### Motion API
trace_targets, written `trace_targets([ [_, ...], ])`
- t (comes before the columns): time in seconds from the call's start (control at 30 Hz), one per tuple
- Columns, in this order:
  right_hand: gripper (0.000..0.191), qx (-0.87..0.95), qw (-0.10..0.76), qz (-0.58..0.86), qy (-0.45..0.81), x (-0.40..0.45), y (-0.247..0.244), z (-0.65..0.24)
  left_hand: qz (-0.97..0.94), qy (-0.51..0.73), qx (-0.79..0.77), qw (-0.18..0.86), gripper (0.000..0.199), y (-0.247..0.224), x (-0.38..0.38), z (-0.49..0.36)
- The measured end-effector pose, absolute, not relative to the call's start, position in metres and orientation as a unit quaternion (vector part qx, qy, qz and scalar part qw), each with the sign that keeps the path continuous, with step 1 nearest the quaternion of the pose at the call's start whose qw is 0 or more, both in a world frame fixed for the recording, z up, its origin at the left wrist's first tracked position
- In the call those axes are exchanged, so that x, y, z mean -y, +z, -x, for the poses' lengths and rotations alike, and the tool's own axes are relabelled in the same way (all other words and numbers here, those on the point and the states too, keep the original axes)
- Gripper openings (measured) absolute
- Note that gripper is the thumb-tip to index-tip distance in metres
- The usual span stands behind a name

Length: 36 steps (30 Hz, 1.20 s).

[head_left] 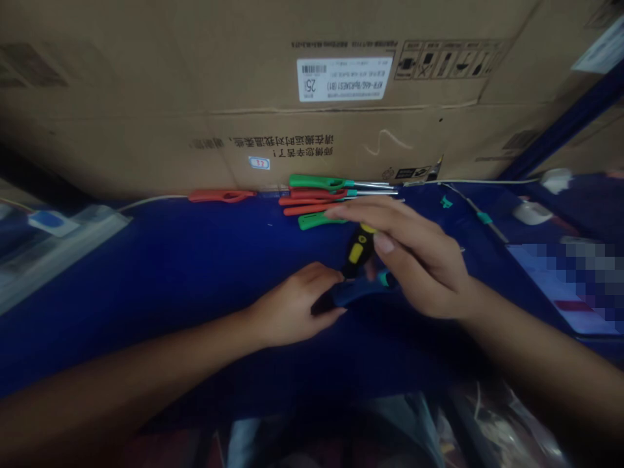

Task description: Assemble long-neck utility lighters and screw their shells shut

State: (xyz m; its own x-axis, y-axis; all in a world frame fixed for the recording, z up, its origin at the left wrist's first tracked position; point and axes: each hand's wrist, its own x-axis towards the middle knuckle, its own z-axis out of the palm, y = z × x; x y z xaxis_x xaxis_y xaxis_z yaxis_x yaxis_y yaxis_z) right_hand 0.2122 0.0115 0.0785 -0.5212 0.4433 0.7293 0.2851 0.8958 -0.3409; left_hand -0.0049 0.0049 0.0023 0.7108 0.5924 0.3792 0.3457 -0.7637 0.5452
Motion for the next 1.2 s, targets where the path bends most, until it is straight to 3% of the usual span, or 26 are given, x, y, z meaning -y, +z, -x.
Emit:
trace_targets([
  [0.07, 0.032, 0.866, 0.441, 0.197, 0.134, -0.0110, 0.0789, -0.2109, -0.899, 0.278, -0.257, 0.220, 0.032, 0.0020, -0.0051, 0.0050],
  [0.23, 0.026, 0.846, 0.495, 0.192, -0.038, -0.0092, 0.0765, -0.2096, -0.898, 0.286, -0.257, 0.215, 0.032, 0.0020, -0.0048, 0.0049],
  [0.4, 0.032, 0.854, 0.462, 0.223, 0.081, -0.0083, 0.0755, -0.2067, -0.898, 0.276, -0.261, 0.224, 0.030, 0.0028, -0.0048, 0.0049],
  [0.57, 0.020, 0.845, 0.491, 0.208, -0.031, -0.0079, 0.0783, -0.2092, -0.899, 0.279, -0.257, 0.219, 0.034, 0.0016, -0.0051, 0.0051],
  [0.73, 0.031, 0.849, 0.459, 0.238, 0.109, -0.0107, 0.0804, -0.2085, -0.899, 0.272, -0.251, 0.232, 0.034, 0.0044, -0.0051, 0.0047],
  [0.93, 0.027, 0.841, 0.496, 0.214, 0.014, -0.0153, 0.0775, -0.2104, -0.901, 0.267, -0.257, 0.227, 0.035, 0.0037, -0.0052, 0.0047],
  [1.07, 0.037, 0.861, 0.440, 0.213, 0.143, -0.0117, 0.0792, -0.2085, -0.902, 0.268, -0.253, 0.225, 0.030, 0.0030, -0.0054, 0.0046],
  [1.2, 0.023, 0.848, 0.496, 0.187, 0.020, -0.0109, 0.0764, -0.2086, -0.904, 0.274, -0.252, 0.210, 0.034, 0.0002, -0.0056, 0.0052],
])
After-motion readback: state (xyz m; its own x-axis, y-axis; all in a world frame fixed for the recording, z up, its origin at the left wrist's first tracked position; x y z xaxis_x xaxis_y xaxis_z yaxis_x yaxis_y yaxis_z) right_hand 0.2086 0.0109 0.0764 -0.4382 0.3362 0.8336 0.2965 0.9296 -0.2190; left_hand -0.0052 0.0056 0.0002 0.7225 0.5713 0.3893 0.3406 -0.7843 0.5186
